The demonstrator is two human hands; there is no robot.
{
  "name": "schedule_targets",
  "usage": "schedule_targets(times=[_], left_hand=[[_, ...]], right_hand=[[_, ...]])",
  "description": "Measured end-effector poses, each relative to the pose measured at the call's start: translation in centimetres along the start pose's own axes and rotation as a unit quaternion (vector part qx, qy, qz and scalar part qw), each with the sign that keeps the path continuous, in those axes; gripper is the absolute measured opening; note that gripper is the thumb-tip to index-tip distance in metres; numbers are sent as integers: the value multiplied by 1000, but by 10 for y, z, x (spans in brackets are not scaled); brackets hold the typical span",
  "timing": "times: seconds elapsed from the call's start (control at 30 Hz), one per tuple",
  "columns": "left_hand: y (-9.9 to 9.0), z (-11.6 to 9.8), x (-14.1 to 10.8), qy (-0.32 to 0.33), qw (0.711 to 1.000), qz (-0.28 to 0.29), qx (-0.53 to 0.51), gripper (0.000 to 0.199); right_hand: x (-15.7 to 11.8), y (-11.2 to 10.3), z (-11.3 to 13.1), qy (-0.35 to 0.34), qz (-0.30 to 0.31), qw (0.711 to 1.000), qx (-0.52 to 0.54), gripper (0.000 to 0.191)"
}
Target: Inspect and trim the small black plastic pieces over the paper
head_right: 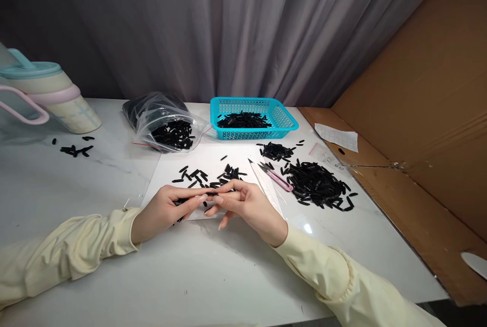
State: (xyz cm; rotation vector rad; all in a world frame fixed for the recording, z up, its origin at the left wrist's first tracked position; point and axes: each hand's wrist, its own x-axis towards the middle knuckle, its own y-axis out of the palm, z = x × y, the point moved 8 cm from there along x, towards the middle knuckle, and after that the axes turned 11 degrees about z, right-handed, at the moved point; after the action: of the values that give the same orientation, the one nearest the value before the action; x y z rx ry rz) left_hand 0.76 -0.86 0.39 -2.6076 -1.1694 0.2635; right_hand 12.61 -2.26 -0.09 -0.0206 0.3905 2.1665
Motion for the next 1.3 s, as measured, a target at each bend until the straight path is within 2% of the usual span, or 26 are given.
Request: schedule_targets(times=[0.53, 0.8, 1.1, 1.3], left_hand=[[-2, -2, 1, 11, 1000, -24, 6, 34], [2, 1, -1, -3, 1000, 5, -5, 34], [0, 2, 0, -14, 1000, 2, -2, 35], [1, 2, 0, -12, 1000, 4, -2, 34]], right_hand=[[1, -1, -1, -1, -12, 1000, -17, 24], [3, -4, -3, 2, -2, 1000, 20, 23], [1, -1, -1, 3, 6, 1000, 14, 24], [2, -3, -2, -2, -14, 1000, 1, 25]])
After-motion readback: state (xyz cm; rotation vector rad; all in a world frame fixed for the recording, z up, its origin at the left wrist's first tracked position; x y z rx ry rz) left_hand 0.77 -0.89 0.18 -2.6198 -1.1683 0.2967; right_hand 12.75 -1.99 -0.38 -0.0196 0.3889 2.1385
